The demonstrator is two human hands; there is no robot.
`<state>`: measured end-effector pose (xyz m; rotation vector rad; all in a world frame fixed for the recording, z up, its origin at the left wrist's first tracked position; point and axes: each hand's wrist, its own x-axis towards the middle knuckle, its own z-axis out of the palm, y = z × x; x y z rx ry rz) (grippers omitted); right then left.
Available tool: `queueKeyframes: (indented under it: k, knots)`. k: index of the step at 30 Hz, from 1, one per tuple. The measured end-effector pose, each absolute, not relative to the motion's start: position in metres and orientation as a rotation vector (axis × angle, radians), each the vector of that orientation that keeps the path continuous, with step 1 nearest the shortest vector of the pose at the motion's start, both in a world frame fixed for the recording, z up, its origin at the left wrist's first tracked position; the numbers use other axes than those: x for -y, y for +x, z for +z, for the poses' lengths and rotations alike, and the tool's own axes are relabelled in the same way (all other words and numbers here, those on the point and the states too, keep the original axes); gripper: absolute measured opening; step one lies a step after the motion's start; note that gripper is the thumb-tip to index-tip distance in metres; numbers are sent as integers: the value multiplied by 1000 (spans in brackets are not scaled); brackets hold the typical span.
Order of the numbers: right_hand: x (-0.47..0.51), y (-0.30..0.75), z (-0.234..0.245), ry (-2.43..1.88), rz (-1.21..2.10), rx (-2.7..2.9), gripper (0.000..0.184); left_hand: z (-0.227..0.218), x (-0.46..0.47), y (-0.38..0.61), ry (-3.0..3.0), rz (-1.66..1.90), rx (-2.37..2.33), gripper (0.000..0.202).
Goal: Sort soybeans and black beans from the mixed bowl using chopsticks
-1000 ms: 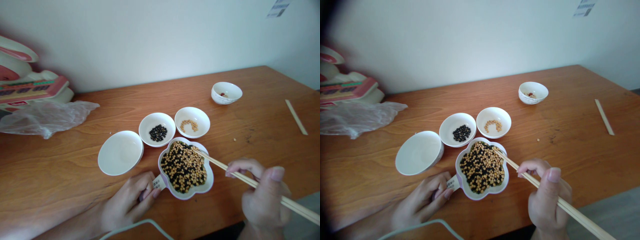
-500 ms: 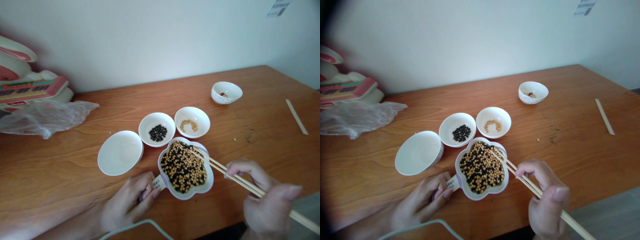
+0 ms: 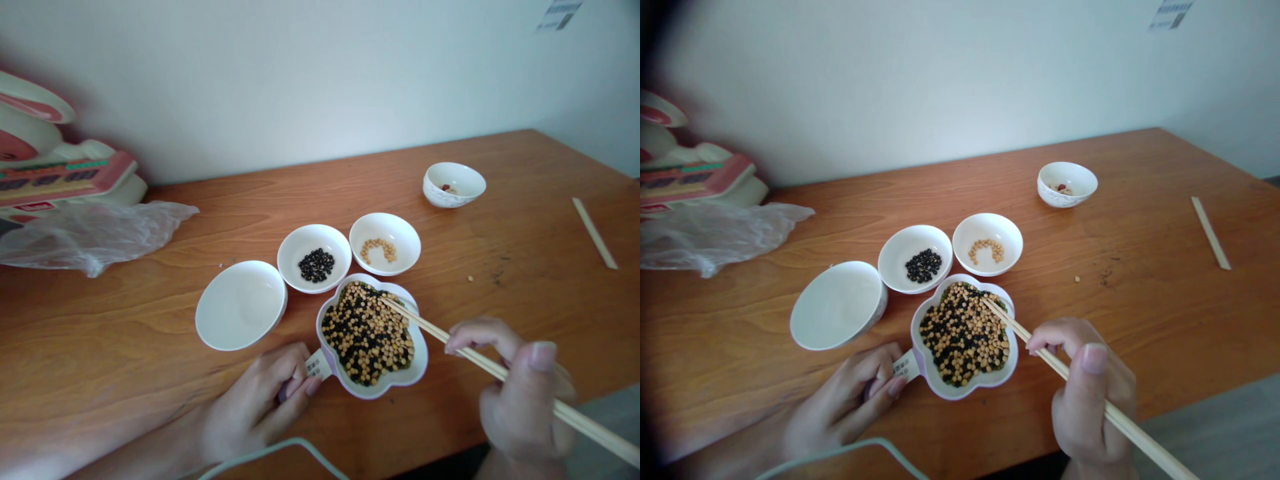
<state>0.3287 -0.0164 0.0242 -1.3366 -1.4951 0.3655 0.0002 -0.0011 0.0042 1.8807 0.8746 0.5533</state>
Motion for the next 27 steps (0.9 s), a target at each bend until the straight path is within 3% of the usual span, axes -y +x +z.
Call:
queueKeyframes:
  k: [13, 20, 27]
  knots:
    - [22, 333, 26, -1393, 326, 1577, 74, 4, 2, 0, 1861, 541, -876, 25]
    - [20, 332, 26, -1357, 422, 1587, 63, 4, 2, -1, 1861, 537, -876, 25]
    - [21, 330, 28, -1416, 466, 1517, 72, 3, 3, -1, 1862, 554, -872, 24]
